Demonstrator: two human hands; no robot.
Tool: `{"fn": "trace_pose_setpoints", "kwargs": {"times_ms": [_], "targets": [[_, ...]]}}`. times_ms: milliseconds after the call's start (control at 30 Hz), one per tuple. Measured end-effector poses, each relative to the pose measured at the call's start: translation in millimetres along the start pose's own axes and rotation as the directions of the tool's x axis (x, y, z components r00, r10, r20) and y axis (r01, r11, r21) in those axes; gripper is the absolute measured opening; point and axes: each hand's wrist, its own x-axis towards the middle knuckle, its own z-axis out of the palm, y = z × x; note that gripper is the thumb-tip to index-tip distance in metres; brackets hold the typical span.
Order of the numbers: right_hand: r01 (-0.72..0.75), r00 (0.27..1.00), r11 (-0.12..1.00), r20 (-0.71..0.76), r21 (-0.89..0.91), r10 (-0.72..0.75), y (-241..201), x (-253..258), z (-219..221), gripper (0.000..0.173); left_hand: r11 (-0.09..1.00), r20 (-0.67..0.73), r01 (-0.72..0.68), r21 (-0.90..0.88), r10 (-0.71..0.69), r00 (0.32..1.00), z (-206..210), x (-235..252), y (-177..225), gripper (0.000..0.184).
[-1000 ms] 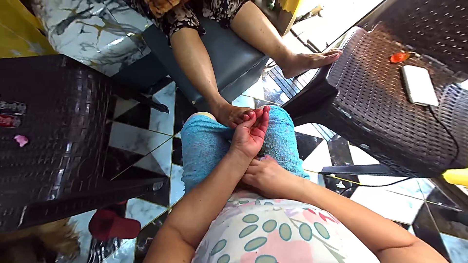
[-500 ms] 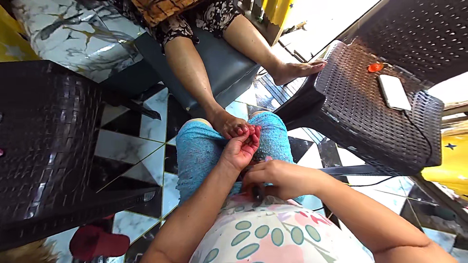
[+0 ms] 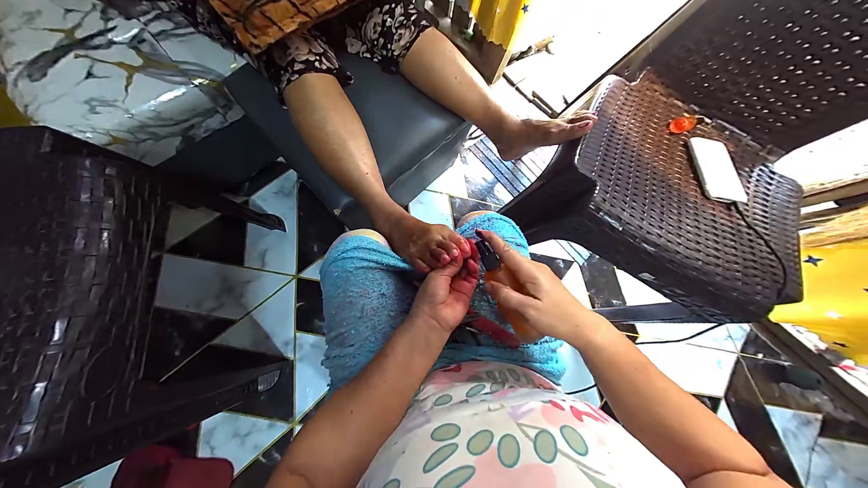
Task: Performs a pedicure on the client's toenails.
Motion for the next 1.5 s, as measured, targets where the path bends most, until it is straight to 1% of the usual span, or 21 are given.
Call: {"fn": "trace_pose_setpoints", "kwargs": {"times_ms": [167,233,333,533,733,867,933,967,1000,1033,1067,1100,1133,1167,1200,1267,1300,1367,1400,1433,1500], "targets": [[-0.024,0.996,0.965,-0.084,-0.261,0.002,-9,6,12,0.069,0.999,0.001,-0.036,0.026,0.036,0.999,-2,5,-5,0.016],[-0.066,0.992,0.915,-0.123,-0.398,0.018,-12,8,16,0.067,0.999,-0.003,-0.038,0.018,0.038,0.999,-3,5,-4,0.016],[-0.105,0.988,0.843,-0.148,-0.528,0.031,-13,10,19,0.064,1.000,-0.015,-0.027,-0.004,0.027,1.000,-4,5,-4,0.015],[-0.073,0.982,0.803,-0.185,-0.591,-0.048,-13,9,22,0.058,0.999,-0.025,-0.042,-0.011,0.042,0.999,-3,4,-4,0.014],[-0.070,0.985,0.798,-0.169,-0.599,-0.040,-14,9,23,0.057,0.999,-0.022,-0.043,0.007,0.043,0.999,-4,4,-3,0.013],[-0.030,0.972,0.803,-0.204,-0.596,-0.116,-12,11,24,0.053,0.998,-0.009,-0.057,0.012,0.057,0.998,-3,2,-3,0.013],[0.019,0.961,0.849,-0.226,-0.528,-0.162,-13,14,21,0.057,0.997,0.013,-0.074,0.031,0.073,0.997,-4,1,-4,0.013],[0.057,0.958,0.898,-0.228,-0.437,-0.172,-16,17,18,0.060,0.995,0.033,-0.090,0.043,0.089,0.996,-4,1,-4,0.014],[0.092,0.961,0.953,-0.224,-0.288,-0.161,-21,22,14,0.061,0.992,0.047,-0.108,0.058,0.106,0.993,-5,0,-5,0.015],[0.116,0.966,0.989,-0.221,-0.088,-0.133,-26,28,11,0.063,0.989,0.048,-0.123,0.079,0.120,0.992,-5,0,-6,0.015],[0.101,0.977,0.983,-0.200,0.156,-0.069,-31,36,10,0.064,0.984,0.024,-0.136,0.112,0.134,0.991,-5,1,-7,0.015],[0.052,0.989,0.917,-0.150,0.396,0.009,-37,45,10,0.064,0.979,0.002,-0.145,0.144,0.146,0.989,-4,0,-8,0.016],[-0.006,0.991,0.821,-0.109,0.571,0.083,-41,57,11,0.065,0.975,0.007,-0.146,0.165,0.147,0.989,-6,0,-9,0.016],[-0.036,0.988,0.737,-0.089,0.674,0.130,-45,72,12,0.066,0.975,0.027,-0.149,0.168,0.146,0.989,-8,0,-9,0.017],[-0.030,0.980,0.690,-0.113,0.723,0.162,-46,88,13,0.065,0.977,0.042,-0.150,0.153,0.145,0.989,-9,0,-8,0.018],[0.006,0.955,0.648,-0.195,0.762,0.221,-43,112,13,0.066,0.980,0.035,-0.138,0.142,0.134,0.990,-6,0,-7,0.014],[0.035,0.940,0.644,-0.244,0.765,0.238,-41,117,14,0.067,0.981,0.034,-0.130,0.143,0.127,0.991,-5,0,-5,0.012],[0.069,0.940,0.666,-0.272,0.743,0.206,-39,112,16,0.067,0.980,0.020,-0.124,0.153,0.122,0.992,-7,-2,-2,0.011],[0.064,0.956,0.702,-0.245,0.710,0.161,-38,104,15,0.066,0.977,0.019,-0.125,0.171,0.124,0.992,-8,-2,-1,0.011],[0.051,0.977,0.746,-0.188,0.664,0.100,-36,93,13,0.065,0.971,0.028,-0.129,0.200,0.126,0.992,-8,-2,0,0.010],[0.064,0.998,0.831,-0.028,0.553,-0.058,-30,66,6,0.063,0.949,0.075,-0.135,0.286,0.119,0.990,-10,-4,4,0.012]]}}
